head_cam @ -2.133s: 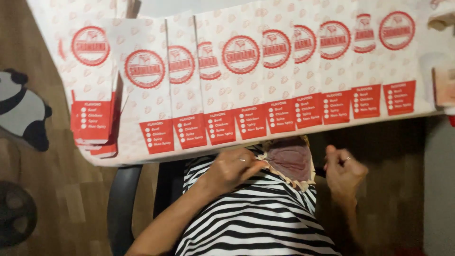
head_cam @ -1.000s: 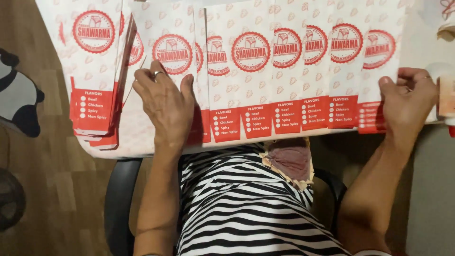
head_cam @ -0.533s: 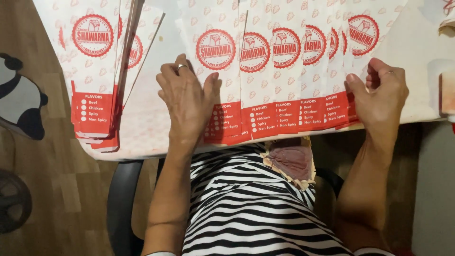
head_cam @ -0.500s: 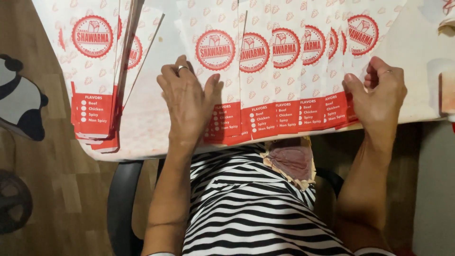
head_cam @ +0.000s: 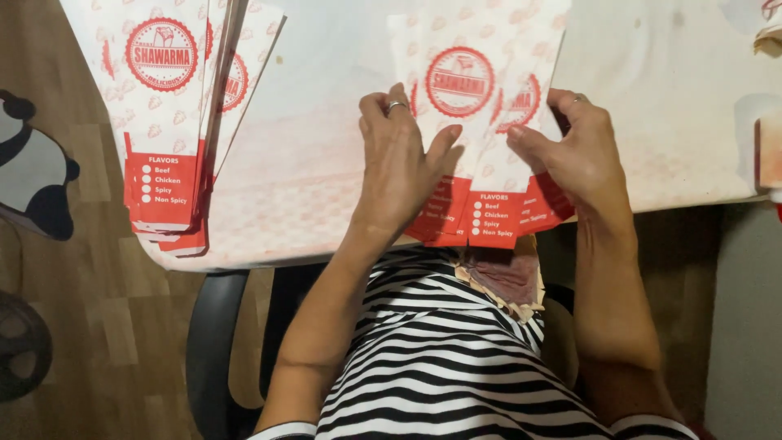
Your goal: Applying glue to the edges of paper shawarma bags and folding them to assemble the packaging.
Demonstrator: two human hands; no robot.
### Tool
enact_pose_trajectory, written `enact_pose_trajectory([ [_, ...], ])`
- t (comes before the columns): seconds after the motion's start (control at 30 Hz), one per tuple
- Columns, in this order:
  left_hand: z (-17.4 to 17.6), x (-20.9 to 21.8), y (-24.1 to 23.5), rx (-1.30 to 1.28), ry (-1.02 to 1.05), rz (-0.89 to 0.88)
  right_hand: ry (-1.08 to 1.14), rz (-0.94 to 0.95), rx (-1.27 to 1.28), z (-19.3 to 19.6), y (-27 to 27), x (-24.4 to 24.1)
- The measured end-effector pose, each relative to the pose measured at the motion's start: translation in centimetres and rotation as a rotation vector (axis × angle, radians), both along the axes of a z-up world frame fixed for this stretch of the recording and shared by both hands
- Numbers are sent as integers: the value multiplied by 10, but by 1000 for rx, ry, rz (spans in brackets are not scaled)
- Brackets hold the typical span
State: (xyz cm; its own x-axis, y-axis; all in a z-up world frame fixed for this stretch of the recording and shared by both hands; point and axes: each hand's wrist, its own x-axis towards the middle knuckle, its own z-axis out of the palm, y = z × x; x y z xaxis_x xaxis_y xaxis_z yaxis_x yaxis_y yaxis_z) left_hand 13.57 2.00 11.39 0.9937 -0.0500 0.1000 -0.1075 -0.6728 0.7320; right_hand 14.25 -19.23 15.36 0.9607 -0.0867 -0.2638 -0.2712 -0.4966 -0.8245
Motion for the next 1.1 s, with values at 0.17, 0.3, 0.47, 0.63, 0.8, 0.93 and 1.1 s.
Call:
enact_pose_trajectory([
  [0.17, 18, -4, 6, -218, 144, -25, 193, 60, 199, 13, -3, 3],
  [0.3, 27, -7, 19, -303, 257, -40, 228, -17, 402, 15, 5, 6],
  [0.47, 18, -3, 12, -357, 278, -42, 56, 277, 283, 24, 32, 6],
  [0.63, 1, -6, 0, -875, 313, 223, -94, 399, -313, 50, 40, 13],
  [0.8, -2, 0, -32, -1564, 281, 185, -331, 619, -533, 94, 57, -6],
  [0.93, -4, 11, -26, -1861, 357, 287, -641, 538, -828, 88, 33, -31],
  [1.1, -4, 11, -39, -1991, 311, 333, -785, 430, -516, 97, 37, -48],
])
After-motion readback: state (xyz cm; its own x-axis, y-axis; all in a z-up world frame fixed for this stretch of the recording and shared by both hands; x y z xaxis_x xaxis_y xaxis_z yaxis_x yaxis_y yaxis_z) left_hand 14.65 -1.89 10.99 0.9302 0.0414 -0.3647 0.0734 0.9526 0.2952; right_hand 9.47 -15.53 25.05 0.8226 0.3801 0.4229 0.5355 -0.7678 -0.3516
